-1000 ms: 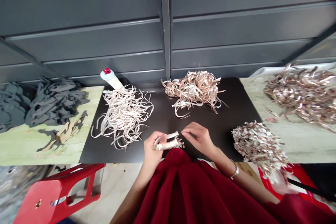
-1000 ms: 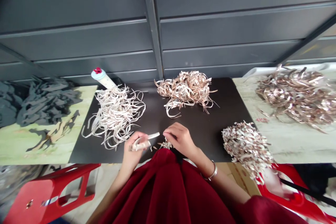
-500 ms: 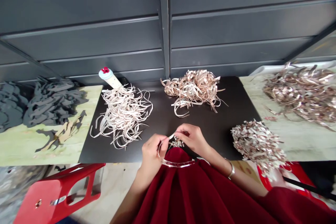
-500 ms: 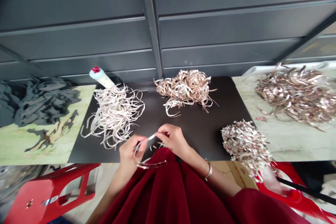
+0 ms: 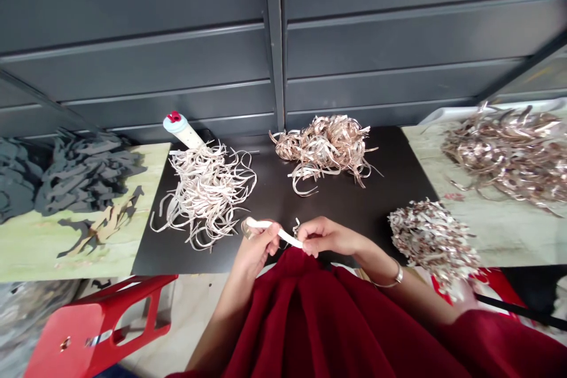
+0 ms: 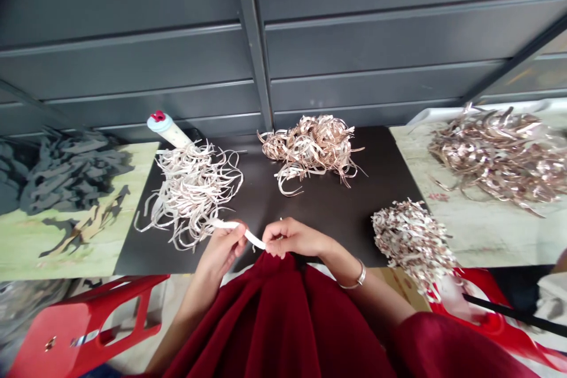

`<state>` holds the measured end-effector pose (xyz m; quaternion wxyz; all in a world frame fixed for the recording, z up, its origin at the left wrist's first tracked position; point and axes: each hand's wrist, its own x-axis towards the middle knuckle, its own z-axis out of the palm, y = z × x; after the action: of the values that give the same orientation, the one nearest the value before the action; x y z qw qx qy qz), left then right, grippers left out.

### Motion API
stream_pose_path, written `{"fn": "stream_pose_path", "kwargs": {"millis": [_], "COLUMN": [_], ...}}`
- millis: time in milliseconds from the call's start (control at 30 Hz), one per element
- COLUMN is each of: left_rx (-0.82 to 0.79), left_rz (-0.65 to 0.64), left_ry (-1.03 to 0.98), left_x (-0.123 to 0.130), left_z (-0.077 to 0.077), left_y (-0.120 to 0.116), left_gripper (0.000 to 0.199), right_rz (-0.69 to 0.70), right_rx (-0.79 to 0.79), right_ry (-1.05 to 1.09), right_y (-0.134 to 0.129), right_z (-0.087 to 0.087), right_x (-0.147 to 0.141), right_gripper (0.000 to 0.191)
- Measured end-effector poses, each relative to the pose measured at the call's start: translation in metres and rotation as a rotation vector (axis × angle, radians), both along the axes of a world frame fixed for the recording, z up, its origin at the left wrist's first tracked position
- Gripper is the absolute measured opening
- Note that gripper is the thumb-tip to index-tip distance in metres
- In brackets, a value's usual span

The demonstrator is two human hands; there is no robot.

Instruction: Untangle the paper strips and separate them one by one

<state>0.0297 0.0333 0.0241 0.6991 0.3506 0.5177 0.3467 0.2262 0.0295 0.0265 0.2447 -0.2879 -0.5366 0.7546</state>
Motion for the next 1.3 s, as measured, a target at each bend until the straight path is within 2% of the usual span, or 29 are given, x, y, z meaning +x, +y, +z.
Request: {"fn": "stream_pose_path", "kwargs": {"millis": [67,167,233,300,367,433,533,633,733,833,900,1000,1167,1300], "left_rx": [-0.004,0.043,0.148,0.296,0.408,0.438,0.357,0.230,0.169,0.175,0.225,0.385,0.560,0.725], "left_rz": [-0.045,-0.195,-0.241,-0.226,-0.261,-0.362,-0.511,-0.602,-0.607,-0.632,-0.659,-0.647,-0.544,-0.454], "left_ry": [0.023,0.250,0.453,0.571,0.561,0.493,0.370,0.226,0.138,0.123,0.133,0.155,0.127,0.406], "left_x": [0.002,-0.002,-0.007,-0.010,-0.010,-0.008,-0.007,-0.009,-0.013,-0.014,-0.015,-0.013,-0.005,-0.003], "left_z": [-0.008,-0.017,-0.015,-0.007,0.004,0.014,0.020,0.020,0.020,0.023,0.026,0.030,0.030,0.022], "left_y": [0.002,0.001,-0.001,-0.004,-0.006,-0.006,-0.003,-0.001,-0.002,-0.003,-0.005,-0.007,-0.017,-0.024], "left_gripper": [0.046,0.050,0.050,0.046,0.041,0.037,0.037,0.038,0.037,0.035,0.032,0.029,0.027,0.022], "right_rz": [0.011,-0.079,-0.174,-0.230,-0.247,-0.247,-0.210,-0.162,-0.158,-0.163,-0.168,-0.164,-0.029,-0.008], "right_rx": [-0.031,-0.043,-0.038,-0.005,0.084,0.202,0.338,0.383,0.342,0.277,0.197,0.093,0.188,0.305], "right_ry": [0.031,0.054,0.041,-0.004,-0.077,-0.137,-0.154,-0.101,-0.051,-0.007,0.057,0.169,0.227,0.122], "right_y": [-0.001,-0.003,-0.003,-0.003,-0.003,-0.003,-0.004,-0.005,-0.006,-0.007,-0.009,-0.008,0.000,0.004], "right_z": [-0.003,-0.007,-0.010,-0.011,-0.011,-0.010,-0.008,-0.007,-0.008,-0.010,-0.013,-0.017,-0.015,-0.004], "right_x": [-0.004,-0.011,-0.014,-0.016,-0.018,-0.021,-0.024,-0.024,-0.023,-0.022,-0.022,-0.019,-0.008,0.000], "right_gripper": [0.029,0.030,0.031,0.033,0.036,0.038,0.040,0.038,0.036,0.036,0.035,0.034,0.032,0.040]}}
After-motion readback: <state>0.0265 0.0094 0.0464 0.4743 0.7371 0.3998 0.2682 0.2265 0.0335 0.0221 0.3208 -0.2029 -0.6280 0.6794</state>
